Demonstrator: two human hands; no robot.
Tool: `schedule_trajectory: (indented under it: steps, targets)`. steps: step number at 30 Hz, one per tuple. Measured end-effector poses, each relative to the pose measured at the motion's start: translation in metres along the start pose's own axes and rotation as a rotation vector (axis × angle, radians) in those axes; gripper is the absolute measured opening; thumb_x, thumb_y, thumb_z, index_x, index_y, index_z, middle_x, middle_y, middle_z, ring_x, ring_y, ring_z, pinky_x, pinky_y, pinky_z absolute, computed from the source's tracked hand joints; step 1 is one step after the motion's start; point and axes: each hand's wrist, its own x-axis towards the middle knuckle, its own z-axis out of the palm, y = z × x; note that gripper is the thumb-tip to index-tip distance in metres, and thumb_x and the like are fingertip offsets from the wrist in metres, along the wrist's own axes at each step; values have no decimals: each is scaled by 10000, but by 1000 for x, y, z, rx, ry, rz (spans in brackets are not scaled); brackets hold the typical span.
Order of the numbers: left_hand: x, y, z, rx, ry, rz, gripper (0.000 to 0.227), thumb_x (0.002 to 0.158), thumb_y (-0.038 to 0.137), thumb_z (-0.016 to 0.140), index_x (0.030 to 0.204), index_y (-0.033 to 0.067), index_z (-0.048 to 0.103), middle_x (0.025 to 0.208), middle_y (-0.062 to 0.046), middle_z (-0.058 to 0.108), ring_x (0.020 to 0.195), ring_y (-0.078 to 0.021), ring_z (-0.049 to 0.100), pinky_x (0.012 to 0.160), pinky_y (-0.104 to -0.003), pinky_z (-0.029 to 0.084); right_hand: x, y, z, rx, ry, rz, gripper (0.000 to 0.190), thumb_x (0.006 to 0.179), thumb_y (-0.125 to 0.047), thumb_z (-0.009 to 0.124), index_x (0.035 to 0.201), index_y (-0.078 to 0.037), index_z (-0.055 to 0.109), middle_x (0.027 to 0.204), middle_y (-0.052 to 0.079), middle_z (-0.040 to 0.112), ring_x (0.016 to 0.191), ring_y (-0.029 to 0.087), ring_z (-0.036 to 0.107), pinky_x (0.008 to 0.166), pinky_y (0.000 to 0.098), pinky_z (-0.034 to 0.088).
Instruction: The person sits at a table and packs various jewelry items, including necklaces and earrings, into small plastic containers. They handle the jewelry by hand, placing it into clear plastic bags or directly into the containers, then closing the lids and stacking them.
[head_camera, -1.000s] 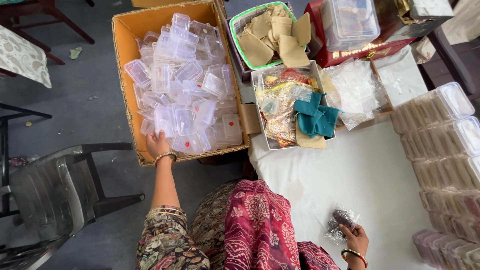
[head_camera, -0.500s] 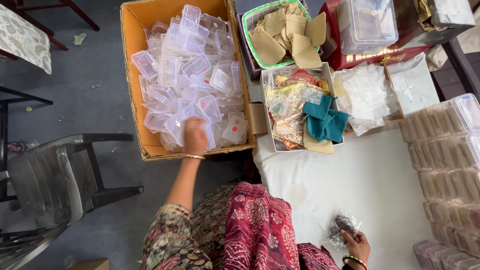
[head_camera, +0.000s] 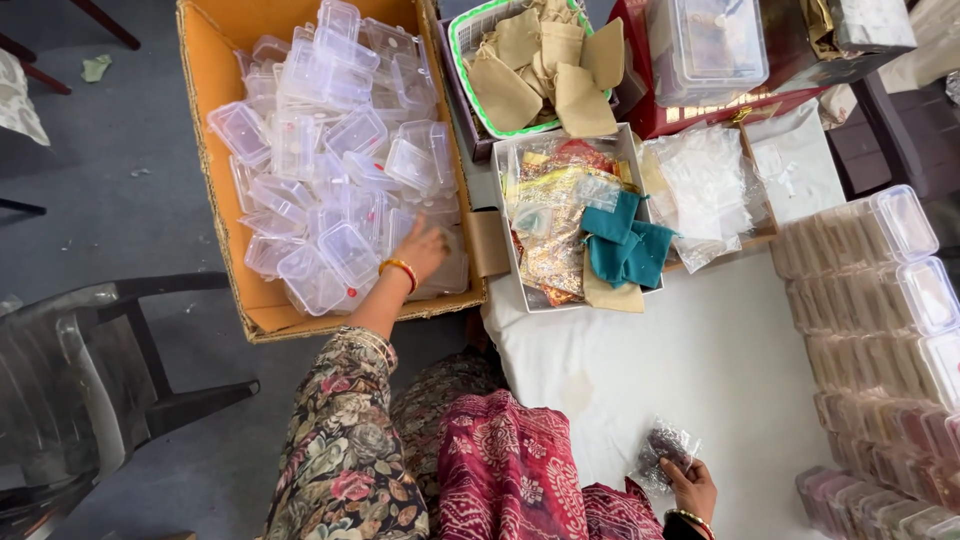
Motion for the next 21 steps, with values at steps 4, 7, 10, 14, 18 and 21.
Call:
schedule_trajectory:
  steps: [4, 7, 10, 14, 18, 21]
  targets:
    - [15, 29, 29, -4, 45, 305, 280, 1029, 267, 563, 1259, 226, 718, 1409, -6, 657, 1445, -277, 455, 1228, -570, 168, 3, 5, -3, 10, -13, 2, 309, 796, -27, 835, 1033, -29, 638, 897, 30, 728, 728, 82, 598, 607, 250, 407]
    - [17, 31, -12, -156, -254, 98, 557, 925, 190, 602, 1473, 268, 551, 1450, 0, 573, 1419, -231, 392, 1237, -633, 86, 9, 5, -5, 12, -30, 0, 298, 793, -26, 831, 1018, -27, 635, 889, 18, 732, 721, 77, 598, 595, 249, 401]
    - [23, 38, -25, -130, -331, -78, 812, 847, 330, 691, 1586, 151, 404, 1493, -19, 499, 1447, -222, 304, 1170, -618, 139, 11, 9, -8, 8, -19, 24, 297, 786, -20, 835, 1009, -37, 639, 867, 12, 724, 700, 77, 579, 579, 254, 386]
    - [51, 49, 31, 22, -307, -103, 559, 976, 240, 576, 1517, 190, 439, 1625, 17, 353, 1511, -256, 221, 1186, -683, 131, 11, 13, -6, 7, -24, 16, 291, 793, -10, 841, 1009, -28, 648, 848, 17, 706, 686, 89, 550, 580, 259, 376]
    - [30, 35, -9, -102, -286, -92, 702, 914, 203, 669, 1558, 167, 392, 1624, -31, 369, 1538, -269, 212, 1211, -684, 75, 14, 16, -8, 85, -45, -3, 296, 786, 8, 832, 1009, -12, 638, 866, 23, 715, 728, 95, 595, 621, 255, 431]
    - [-4, 8, -58, -258, -394, -65, 1034, 747, 255, 866, 1604, 88, 310, 1593, -67, 430, 1601, -276, 146, 1284, -579, -3, 2, 6, 0, 103, -54, -23, 302, 781, 24, 825, 1017, -7, 638, 881, 46, 728, 751, 115, 628, 651, 259, 467]
